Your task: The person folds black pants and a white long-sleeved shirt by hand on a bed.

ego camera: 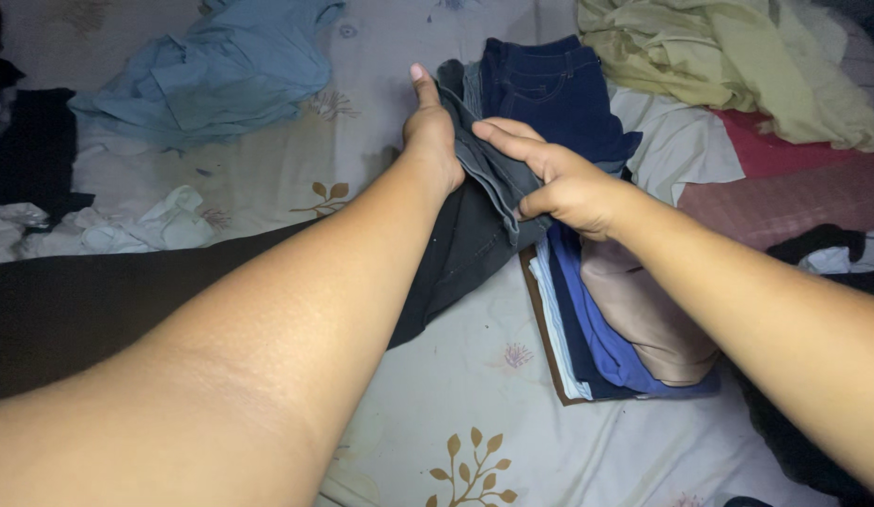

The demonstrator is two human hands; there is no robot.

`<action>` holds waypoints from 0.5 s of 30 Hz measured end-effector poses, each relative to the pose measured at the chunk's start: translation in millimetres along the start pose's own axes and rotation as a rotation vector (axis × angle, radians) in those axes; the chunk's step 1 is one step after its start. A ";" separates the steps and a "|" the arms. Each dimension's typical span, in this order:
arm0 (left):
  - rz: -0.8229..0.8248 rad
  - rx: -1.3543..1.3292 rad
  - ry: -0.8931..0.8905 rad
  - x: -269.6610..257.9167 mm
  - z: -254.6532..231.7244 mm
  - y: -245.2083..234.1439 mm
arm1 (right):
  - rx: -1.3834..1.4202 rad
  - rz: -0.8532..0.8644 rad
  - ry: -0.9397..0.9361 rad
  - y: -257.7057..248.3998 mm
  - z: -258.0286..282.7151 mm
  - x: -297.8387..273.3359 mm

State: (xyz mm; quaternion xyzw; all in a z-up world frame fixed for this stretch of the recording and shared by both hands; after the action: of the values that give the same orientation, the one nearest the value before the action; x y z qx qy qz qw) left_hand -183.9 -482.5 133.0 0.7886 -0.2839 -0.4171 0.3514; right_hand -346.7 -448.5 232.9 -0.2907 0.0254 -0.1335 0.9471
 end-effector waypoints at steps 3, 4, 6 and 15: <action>-0.032 0.336 0.102 10.1 -2.5 3.1 | -0.012 -0.014 -0.018 -1.4 -0.4 -3.3; -0.032 0.338 0.101 14.8 0.3 4.8 | 0.000 -0.019 -0.026 -1.0 -1.0 -5.0; -0.171 0.410 0.178 19.0 -1.7 -1.5 | 0.033 -0.053 0.017 -3.3 -7.5 -10.4; -0.451 0.402 0.247 9.1 -22.6 1.4 | 0.026 -0.199 0.080 -18.3 -27.7 -31.8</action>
State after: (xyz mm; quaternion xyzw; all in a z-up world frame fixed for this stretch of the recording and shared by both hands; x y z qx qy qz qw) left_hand -160.2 -483.0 139.1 0.9300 -0.1340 -0.3209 0.1192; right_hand -385.2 -469.6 219.1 -0.2738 0.0325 -0.2389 0.9311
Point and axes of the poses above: each hand's wrist, its own x-axis towards the middle knuckle, its own y-axis out of the palm, z = x × y, the point moved 8 cm from there along x, towards the middle knuckle, and after that the axes turned 13 degrees about -x, right-handed, at the moved point
